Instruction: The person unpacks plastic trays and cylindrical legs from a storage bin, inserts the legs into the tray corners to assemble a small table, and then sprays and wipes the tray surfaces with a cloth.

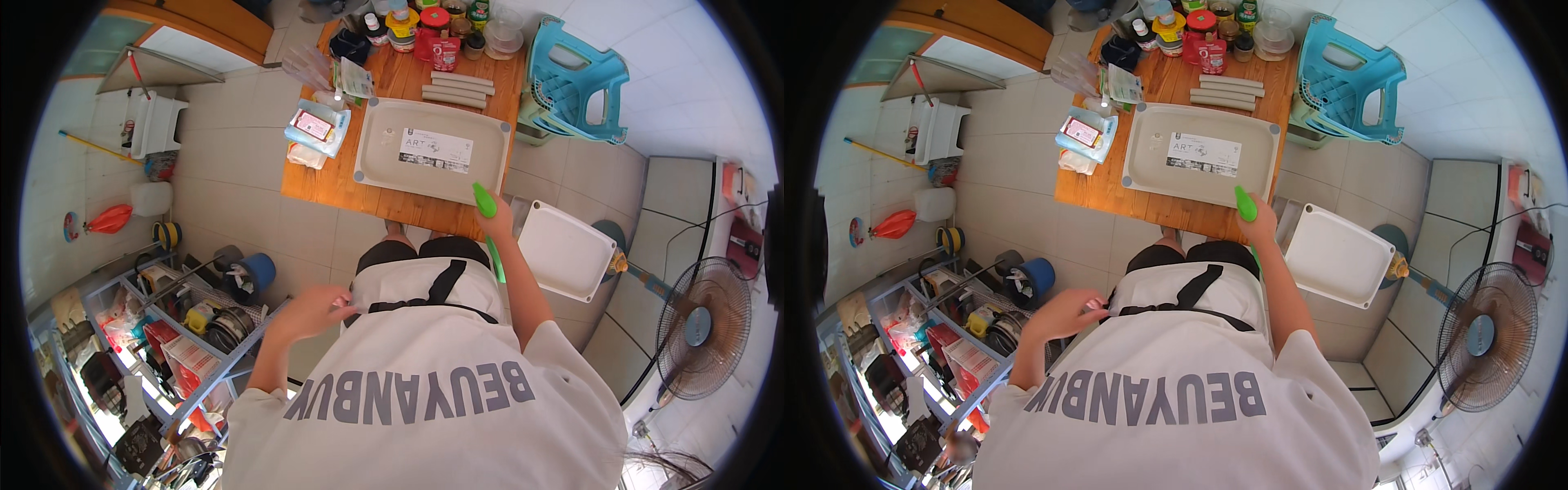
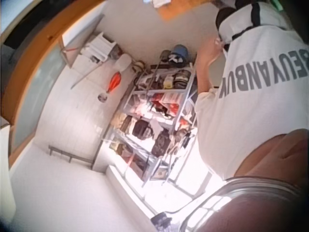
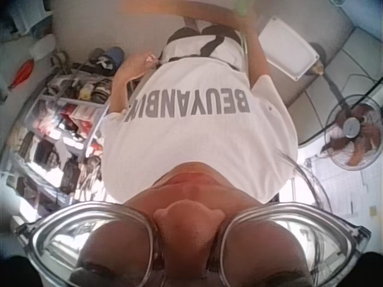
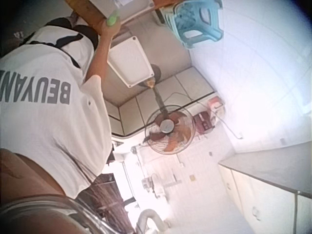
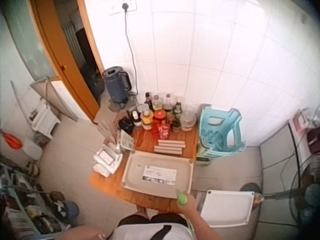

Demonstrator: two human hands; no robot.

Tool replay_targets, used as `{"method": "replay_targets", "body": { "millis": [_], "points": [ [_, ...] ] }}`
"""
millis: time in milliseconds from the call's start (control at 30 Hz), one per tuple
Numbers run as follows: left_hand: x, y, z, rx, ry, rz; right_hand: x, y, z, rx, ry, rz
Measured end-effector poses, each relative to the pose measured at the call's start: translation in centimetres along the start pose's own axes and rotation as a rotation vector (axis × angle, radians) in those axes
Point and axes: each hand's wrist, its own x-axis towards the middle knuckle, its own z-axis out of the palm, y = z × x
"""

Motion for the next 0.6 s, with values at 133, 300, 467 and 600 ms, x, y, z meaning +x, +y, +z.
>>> {"method": "replay_targets", "body": {
  "millis": [133,300,467,600],
  "points": [
    [1.2,-0.9,-0.3,-0.118,0.144,0.000,-0.3,-1.2,0.5,-0.085,-0.056,0.025],
    [6.6,-5.4,-2.3,-0.062,0.495,0.139,-0.4,-3.5,1.8,-0.114,-0.007,0.010],
    [11.4,-12.4,-3.0,0.298,0.495,0.133,0.3,-7.0,3.9,-0.042,0.038,0.082],
    [14.3,-17.9,-2.6,0.273,0.383,0.081,2.0,-9.3,4.9,-0.079,-0.001,0.199]
  ]
}}
